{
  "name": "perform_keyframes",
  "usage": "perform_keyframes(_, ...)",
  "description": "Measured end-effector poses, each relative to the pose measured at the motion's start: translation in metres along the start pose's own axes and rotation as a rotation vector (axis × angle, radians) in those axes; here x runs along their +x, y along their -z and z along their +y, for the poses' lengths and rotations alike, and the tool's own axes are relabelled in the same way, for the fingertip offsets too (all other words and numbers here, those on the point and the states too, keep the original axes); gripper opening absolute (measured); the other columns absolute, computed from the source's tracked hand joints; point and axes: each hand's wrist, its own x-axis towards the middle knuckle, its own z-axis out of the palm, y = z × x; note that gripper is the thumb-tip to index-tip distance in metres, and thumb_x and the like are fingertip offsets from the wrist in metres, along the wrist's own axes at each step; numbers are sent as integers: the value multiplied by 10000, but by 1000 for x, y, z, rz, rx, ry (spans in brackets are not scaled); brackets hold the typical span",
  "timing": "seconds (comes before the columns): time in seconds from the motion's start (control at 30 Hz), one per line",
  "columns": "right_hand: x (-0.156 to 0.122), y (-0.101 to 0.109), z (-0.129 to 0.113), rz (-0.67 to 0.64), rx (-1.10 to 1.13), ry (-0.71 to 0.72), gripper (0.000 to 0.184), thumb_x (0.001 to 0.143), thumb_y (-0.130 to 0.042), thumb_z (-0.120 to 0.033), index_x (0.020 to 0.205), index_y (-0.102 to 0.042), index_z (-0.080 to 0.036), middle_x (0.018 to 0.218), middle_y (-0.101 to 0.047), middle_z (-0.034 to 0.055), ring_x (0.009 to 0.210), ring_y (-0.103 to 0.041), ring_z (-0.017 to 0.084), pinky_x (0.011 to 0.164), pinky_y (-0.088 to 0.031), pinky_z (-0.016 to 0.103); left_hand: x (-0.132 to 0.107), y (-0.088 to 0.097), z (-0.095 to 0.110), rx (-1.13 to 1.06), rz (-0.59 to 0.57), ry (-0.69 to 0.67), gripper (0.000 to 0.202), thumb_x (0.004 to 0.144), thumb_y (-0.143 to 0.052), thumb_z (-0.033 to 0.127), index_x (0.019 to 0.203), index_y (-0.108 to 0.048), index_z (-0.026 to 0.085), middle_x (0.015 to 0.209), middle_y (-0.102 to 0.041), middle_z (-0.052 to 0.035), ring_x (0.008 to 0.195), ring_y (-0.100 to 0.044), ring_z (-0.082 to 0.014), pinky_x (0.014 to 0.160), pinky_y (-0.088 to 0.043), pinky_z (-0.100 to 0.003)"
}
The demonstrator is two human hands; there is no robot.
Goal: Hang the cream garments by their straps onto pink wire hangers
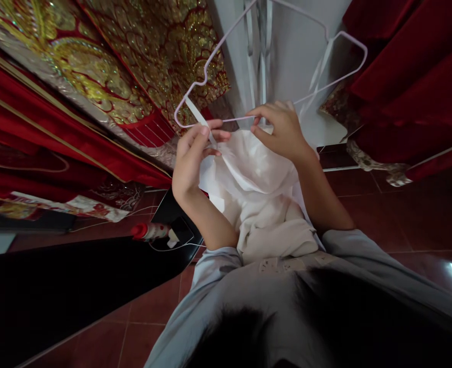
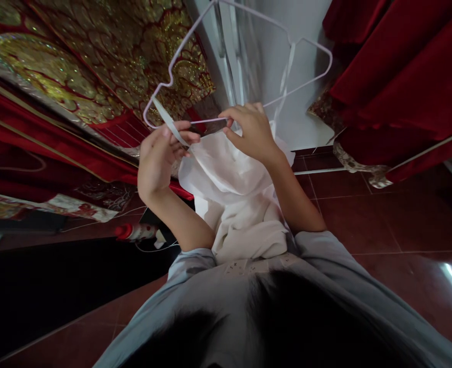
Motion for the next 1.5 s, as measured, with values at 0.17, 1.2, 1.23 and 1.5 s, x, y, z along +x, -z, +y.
perform_keyframes(0.17, -1, -2, -1, 19, 22, 20, 218, 990, -654, -322, 1192, -729, -355, 1118, -797, 31, 1105, -672, 326, 1083, -486, 566, 22, -2, 6, -182, 343, -221, 406, 1120, -415, 541, 1298, -686, 296, 1479, -704, -50, 1355, -651, -275, 747, -635, -344)
perform_keyframes(1.2, -4, -14, -7, 73, 26, 59, 271, 977, -642, -250, 1230, -721, -308, 1041, -758, 34, 1063, -657, 293, 1028, -456, 492, 33, -16, -9, -280, 741, -57, 256, 1179, -399, 69, 1070, -621, 134, 836, -766, -38, 465, -505, -63, 471, -379, -184)
perform_keyframes(1.23, -4, -14, -7, 73, 28, 61, 264, 980, -641, -252, 1225, -722, -309, 1039, -758, 32, 1062, -657, 292, 1025, -456, 490, 34, -17, -9, -277, 754, -56, 263, 1179, -394, 65, 1062, -616, 140, 816, -753, -25, 442, -456, -61, 461, -358, -188)
perform_keyframes(1.5, -5, -8, -7, 34, 42, 36, 280, 981, -629, -272, 1238, -714, -343, 1109, -777, 40, 1117, -673, 309, 1097, -474, 538, 36, -10, -22, -204, 693, -44, 240, 1131, -460, 83, 951, -568, 200, 799, -701, -4, 486, -379, -111, 492, -280, -264)
